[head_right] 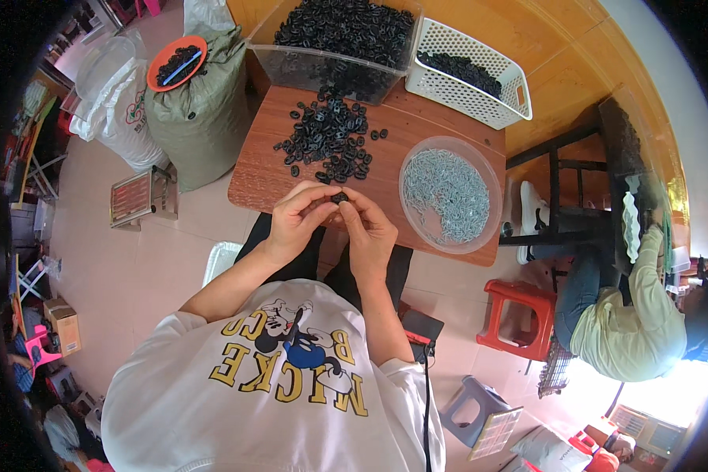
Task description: The person sits on the floor and assembles small black plastic components with light blue metal fasteners. They pick up a black piece, insert a fastener, and place the assembled unit into a clear plastic bowl.
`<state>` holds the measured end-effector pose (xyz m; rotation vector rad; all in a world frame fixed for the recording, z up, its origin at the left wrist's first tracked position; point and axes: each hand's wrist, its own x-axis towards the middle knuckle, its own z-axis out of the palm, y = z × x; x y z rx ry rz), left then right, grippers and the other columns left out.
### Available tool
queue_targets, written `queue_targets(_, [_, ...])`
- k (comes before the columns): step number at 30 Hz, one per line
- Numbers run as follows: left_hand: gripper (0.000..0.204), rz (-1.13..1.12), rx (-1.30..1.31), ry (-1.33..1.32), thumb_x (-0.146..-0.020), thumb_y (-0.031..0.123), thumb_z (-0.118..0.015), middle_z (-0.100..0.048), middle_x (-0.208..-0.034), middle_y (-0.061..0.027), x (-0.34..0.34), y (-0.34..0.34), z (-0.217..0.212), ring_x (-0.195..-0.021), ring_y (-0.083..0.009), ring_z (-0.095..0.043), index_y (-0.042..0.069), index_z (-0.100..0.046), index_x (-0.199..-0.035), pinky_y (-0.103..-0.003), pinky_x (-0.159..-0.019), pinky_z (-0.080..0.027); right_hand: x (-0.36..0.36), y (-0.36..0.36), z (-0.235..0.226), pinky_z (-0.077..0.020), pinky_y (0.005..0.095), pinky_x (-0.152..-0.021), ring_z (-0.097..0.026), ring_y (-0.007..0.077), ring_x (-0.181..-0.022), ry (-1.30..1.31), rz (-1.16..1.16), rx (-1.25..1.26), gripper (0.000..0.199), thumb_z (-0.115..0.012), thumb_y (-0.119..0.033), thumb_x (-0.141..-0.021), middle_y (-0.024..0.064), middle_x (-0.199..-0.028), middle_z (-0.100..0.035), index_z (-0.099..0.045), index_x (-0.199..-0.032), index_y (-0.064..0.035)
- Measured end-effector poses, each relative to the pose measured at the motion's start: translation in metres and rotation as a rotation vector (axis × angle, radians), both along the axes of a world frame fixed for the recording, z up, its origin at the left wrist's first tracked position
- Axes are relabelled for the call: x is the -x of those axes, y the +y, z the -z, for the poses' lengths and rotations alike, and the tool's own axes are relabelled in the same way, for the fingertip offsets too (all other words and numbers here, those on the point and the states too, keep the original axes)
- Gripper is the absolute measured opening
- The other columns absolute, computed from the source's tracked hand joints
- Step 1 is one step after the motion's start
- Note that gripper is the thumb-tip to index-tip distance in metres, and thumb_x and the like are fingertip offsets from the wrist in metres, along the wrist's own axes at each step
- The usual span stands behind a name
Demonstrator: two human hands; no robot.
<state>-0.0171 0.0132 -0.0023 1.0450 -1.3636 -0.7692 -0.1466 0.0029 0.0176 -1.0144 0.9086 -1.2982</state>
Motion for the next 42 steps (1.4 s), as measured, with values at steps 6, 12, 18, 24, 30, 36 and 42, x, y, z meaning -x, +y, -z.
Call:
queue_targets(6, [0.051,0.059,-0.184,0.424,-0.089,0.005,-0.056,-0.062,-0.096,-0.0070,-0.020,0.009,0.015,-0.077,-0.0097,-0.058,0.004,-0.037,-0.136,-0.022,-0.069,-0.049,0.026,-0.037,-0.018,-0.0458,0.0196,-0.065,-0.057,0.0070,-0.072,0.289,-0.233,-0.066,0.019,-0.065,-0.006,-0.081,0.0030,-0.085,-0.063,-0.064,-0.099,0.0015])
queue_targets(12, [0.044,-0.060,-0.317,0.399,-0.095,0.016,-0.049,-0.062,-0.092,-0.0084,-0.033,0.021,0.036,-0.073,-0.0093,-0.056,0.001,-0.038,-0.134,-0.022,-0.067,-0.047,0.054,-0.164,-0.070,-0.0445,0.0246,-0.073,-0.058,0.0121,-0.075,0.164,0.101,0.273,0.041,-0.062,-0.009,-0.082,0.0098,-0.088,-0.066,-0.050,-0.117,0.0081])
queue_targets(18, [0.037,-0.180,-0.354,0.424,-0.094,0.013,-0.051,-0.063,-0.090,-0.0070,-0.057,0.038,0.056,-0.071,-0.0074,-0.055,-0.003,-0.046,-0.127,-0.021,-0.066,-0.046,0.024,-0.155,-0.053,-0.0471,0.0265,-0.075,-0.061,0.0117,-0.082,0.567,-0.032,0.391,0.051,-0.064,-0.012,-0.083,0.0082,-0.086,-0.067,-0.045,-0.126,0.0076])
queue_targets(24, [0.028,-0.210,-0.436,0.404,-0.091,0.009,-0.054,-0.063,-0.088,-0.0069,-0.067,0.047,0.062,-0.070,-0.0079,-0.057,-0.004,-0.055,-0.117,-0.020,-0.065,-0.046,-0.038,-0.088,0.029,-0.0476,0.0341,-0.069,-0.061,0.0250,-0.074,0.902,-0.169,0.536,0.015,-0.067,-0.010,-0.076,0.0122,-0.081,-0.064,-0.069,-0.087,-0.0006])
queue_targets(30, [0.024,-0.218,-0.461,0.389,-0.088,0.004,-0.056,-0.063,-0.087,-0.0073,-0.073,0.041,0.053,-0.068,-0.0085,-0.057,-0.004,-0.059,-0.111,-0.021,-0.061,-0.047,-0.066,-0.095,0.055,-0.0457,0.0376,-0.071,-0.056,0.0275,-0.079,1.122,-0.102,0.790,0.015,-0.070,-0.009,-0.072,0.0116,-0.078,-0.058,-0.070,-0.085,-0.0024])
queue_targets(36, [0.012,-0.292,-0.427,0.215,-0.084,0.004,-0.061,-0.062,-0.083,-0.0065,-0.092,0.020,0.044,-0.069,-0.0120,-0.059,-0.002,-0.067,-0.093,-0.023,-0.061,-0.046,-0.069,-0.096,0.055,-0.0463,0.0382,-0.070,-0.056,0.0285,-0.078,1.167,-0.144,0.789,0.015,-0.070,-0.008,-0.070,0.0119,-0.078,-0.056,-0.067,-0.084,-0.0018])
queue_targets(42, [0.013,-0.325,-0.169,-0.474,-0.079,0.005,-0.064,-0.062,-0.088,-0.0124,-0.097,-0.018,0.026,-0.084,-0.0259,-0.061,-0.001,-0.066,-0.090,-0.033,-0.070,-0.047,-0.062,-0.087,0.045,-0.0473,0.0359,-0.068,-0.059,0.0268,-0.075,1.005,-0.193,0.711,0.016,-0.069,-0.003,-0.070,0.0132,-0.077,-0.059,-0.064,-0.086,-0.0016])
